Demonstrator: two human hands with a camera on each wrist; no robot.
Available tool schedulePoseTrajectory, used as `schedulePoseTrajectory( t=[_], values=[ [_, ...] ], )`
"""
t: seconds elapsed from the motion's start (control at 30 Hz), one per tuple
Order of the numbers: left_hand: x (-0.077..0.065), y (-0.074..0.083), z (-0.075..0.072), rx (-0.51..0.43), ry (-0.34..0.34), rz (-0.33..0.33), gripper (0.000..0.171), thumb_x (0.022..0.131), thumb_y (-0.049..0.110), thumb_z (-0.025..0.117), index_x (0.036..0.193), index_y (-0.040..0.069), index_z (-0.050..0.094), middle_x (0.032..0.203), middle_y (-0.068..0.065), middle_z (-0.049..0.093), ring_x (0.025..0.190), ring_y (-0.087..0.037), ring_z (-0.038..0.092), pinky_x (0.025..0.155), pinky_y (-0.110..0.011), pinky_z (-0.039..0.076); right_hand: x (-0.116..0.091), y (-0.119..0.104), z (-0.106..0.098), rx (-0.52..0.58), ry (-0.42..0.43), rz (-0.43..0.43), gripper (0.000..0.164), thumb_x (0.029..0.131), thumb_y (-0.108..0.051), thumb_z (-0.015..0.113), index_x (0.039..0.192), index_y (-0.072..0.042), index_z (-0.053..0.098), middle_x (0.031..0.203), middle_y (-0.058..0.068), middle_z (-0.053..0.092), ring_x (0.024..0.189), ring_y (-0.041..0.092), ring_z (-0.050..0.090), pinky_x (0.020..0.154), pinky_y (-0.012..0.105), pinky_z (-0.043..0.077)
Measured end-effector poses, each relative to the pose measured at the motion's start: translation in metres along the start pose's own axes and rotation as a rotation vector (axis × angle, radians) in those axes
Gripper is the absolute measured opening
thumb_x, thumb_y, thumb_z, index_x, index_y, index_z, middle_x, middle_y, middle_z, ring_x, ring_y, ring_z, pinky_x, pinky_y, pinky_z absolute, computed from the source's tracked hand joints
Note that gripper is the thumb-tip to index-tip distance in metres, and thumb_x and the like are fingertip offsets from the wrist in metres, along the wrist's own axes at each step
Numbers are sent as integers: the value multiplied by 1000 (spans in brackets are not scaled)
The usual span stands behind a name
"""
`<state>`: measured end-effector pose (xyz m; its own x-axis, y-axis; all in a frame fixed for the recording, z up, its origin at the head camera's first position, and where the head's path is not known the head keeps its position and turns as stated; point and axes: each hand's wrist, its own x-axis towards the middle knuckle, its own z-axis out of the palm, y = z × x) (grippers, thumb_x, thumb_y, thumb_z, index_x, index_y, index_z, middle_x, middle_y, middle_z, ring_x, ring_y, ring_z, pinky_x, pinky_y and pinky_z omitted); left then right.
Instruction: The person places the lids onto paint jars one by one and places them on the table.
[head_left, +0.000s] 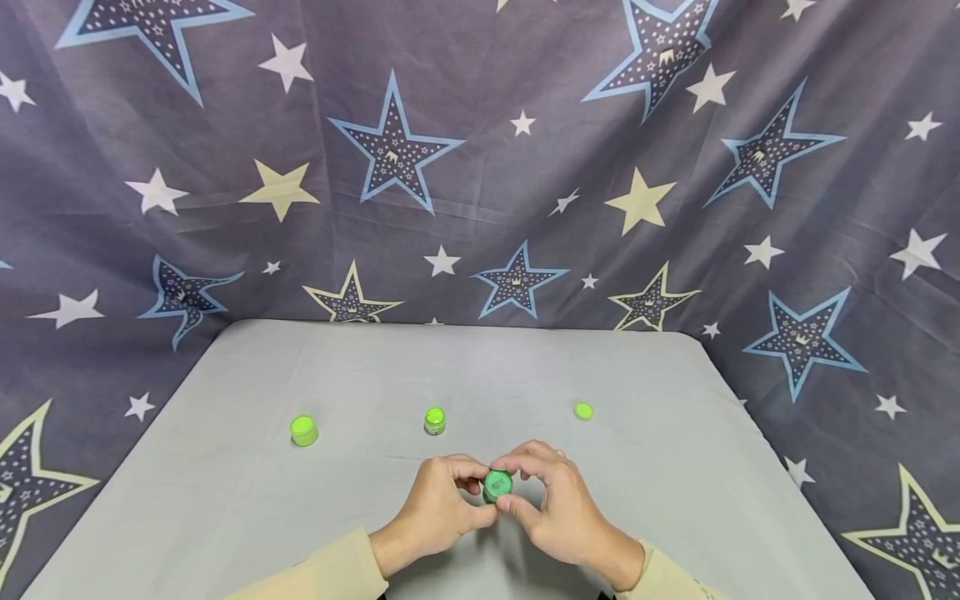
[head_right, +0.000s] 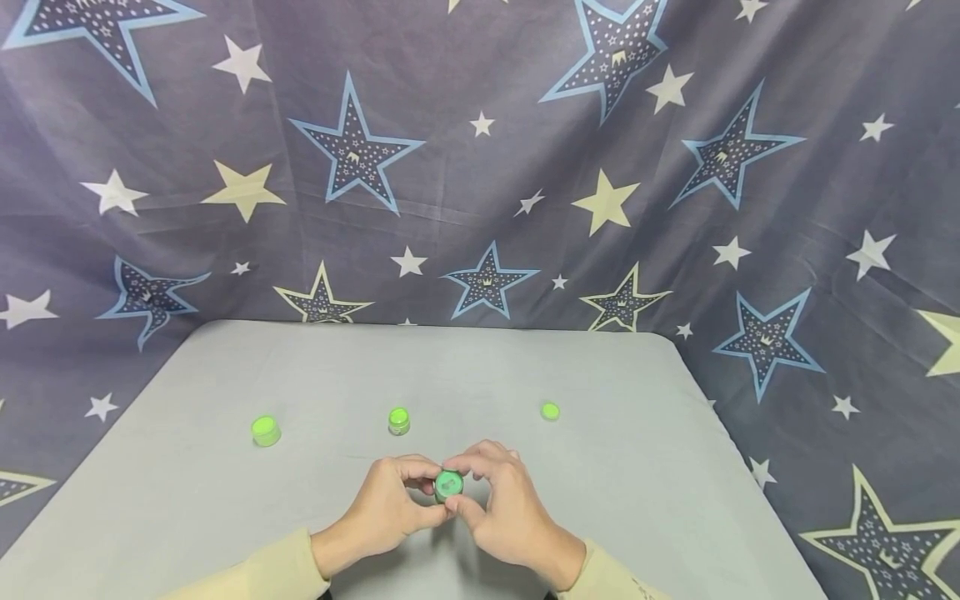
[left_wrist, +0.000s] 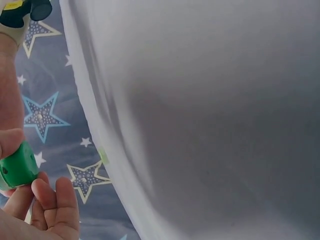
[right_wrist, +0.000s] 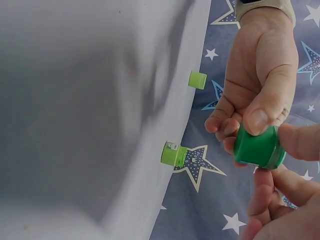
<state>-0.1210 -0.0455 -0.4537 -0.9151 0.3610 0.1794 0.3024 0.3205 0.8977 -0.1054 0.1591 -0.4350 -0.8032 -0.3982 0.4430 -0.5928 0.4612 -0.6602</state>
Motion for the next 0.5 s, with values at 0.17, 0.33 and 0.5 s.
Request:
schedulePoseTrajectory(
  t=[0.17,0.33,0.5],
  values=[
    [0,0,1,-8,3,-11,24,75,13,91,97,18,82,89,12,72,82,-12,64,74,-25,55,-1,1,2,6,34,9,33,82,-13,87,110,-23,74,102,-16,67,87,8,57,76,30,45],
    [0,0,2,-4,11,-10,24,75,14,92,97,19,82,89,13,72,82,-12,64,74,-25,55,-2,2,6,-11,95,12,34,78,-13,90,104,-23,73,93,-14,64,84,6,54,75,29,43],
    [0,-1,2,-4,13,-10,24,75,13,92,96,20,82,89,13,72,81,-10,63,74,-25,55,-3,2,10,-13,125,34,34,76,-16,92,102,-24,72,91,-13,62,83,6,53,74,28,42]
  ],
)
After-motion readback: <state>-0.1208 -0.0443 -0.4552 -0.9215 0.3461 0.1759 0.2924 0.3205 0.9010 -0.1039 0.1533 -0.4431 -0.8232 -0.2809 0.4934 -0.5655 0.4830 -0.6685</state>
